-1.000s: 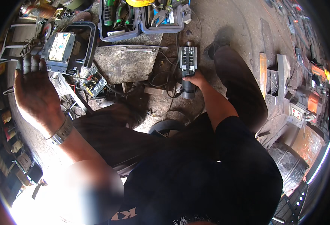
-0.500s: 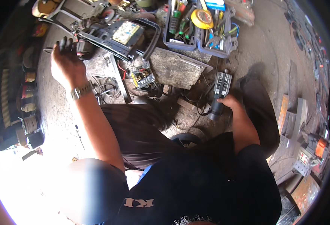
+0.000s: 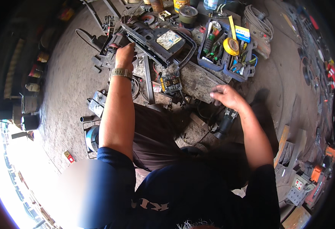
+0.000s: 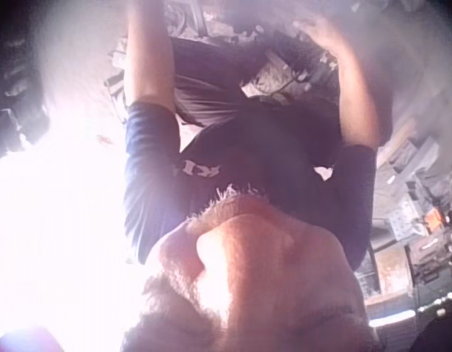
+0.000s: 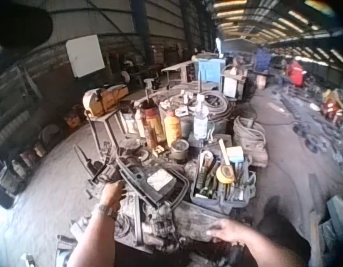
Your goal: The person sits on the floor of a workshop and assembles mechanical parts, including a cylindrical component and a metal housing. They use a tape measure to check dimensions and handle various tools and parts scattered around them.
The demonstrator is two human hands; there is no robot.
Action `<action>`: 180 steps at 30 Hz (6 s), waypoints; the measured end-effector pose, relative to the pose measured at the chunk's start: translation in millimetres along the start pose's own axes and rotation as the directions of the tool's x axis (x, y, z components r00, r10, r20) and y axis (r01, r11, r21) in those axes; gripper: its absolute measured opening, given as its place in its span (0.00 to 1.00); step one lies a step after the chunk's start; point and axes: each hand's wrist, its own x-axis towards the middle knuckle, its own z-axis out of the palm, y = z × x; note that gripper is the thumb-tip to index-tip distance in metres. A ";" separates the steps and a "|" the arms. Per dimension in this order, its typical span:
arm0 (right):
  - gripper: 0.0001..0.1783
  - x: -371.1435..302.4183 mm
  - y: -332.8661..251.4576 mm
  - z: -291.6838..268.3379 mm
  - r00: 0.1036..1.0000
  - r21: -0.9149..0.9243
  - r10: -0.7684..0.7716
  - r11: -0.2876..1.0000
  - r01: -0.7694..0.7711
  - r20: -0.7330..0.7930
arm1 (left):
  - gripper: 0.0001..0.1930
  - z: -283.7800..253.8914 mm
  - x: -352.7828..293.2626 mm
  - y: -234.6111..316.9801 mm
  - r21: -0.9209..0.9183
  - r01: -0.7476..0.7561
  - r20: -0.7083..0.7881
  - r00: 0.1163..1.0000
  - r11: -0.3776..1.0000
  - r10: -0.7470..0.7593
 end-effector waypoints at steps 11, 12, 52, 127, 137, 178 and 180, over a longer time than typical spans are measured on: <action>0.17 112.7 -48.5 68.9 0.943 0.706 0.118 0.693 0.145 -0.310 | 0.26 -25.2 12.5 -39.1 0.863 -0.339 0.343 0.937 0.375 0.057; 0.17 120.4 -47.5 71.3 0.944 0.730 0.134 0.669 0.139 -0.302 | 0.27 -20.5 13.7 -45.9 0.866 -0.329 0.339 0.940 0.377 0.041; 0.15 174.5 -158.0 49.5 0.936 0.907 0.061 0.277 0.318 -0.347 | 0.10 -0.4 131.8 -138.1 0.015 0.043 0.233 0.971 0.999 -0.045; 0.16 -107.8 -245.8 -29.2 0.828 0.494 -0.315 0.684 0.537 -0.464 | 0.09 8.1 21.2 -10.0 -0.185 0.058 0.109 0.993 0.981 -0.038; 0.16 -26.9 -226.3 12.6 0.899 0.484 -0.323 0.761 0.432 -0.295 | 0.10 4.6 13.3 4.8 -0.034 -0.031 0.115 0.993 0.999 0.035; 0.24 -39.0 -35.8 162.2 0.986 -0.119 0.049 0.991 -0.069 -0.161 | 0.13 -11.1 4.6 27.7 0.083 -0.168 -0.087 0.981 0.982 0.175; 0.28 -13.5 27.5 193.8 1.000 -0.015 0.014 1.000 -0.014 0.027 | 0.14 -17.5 7.4 25.3 0.058 -0.161 -0.059 0.985 0.985 0.164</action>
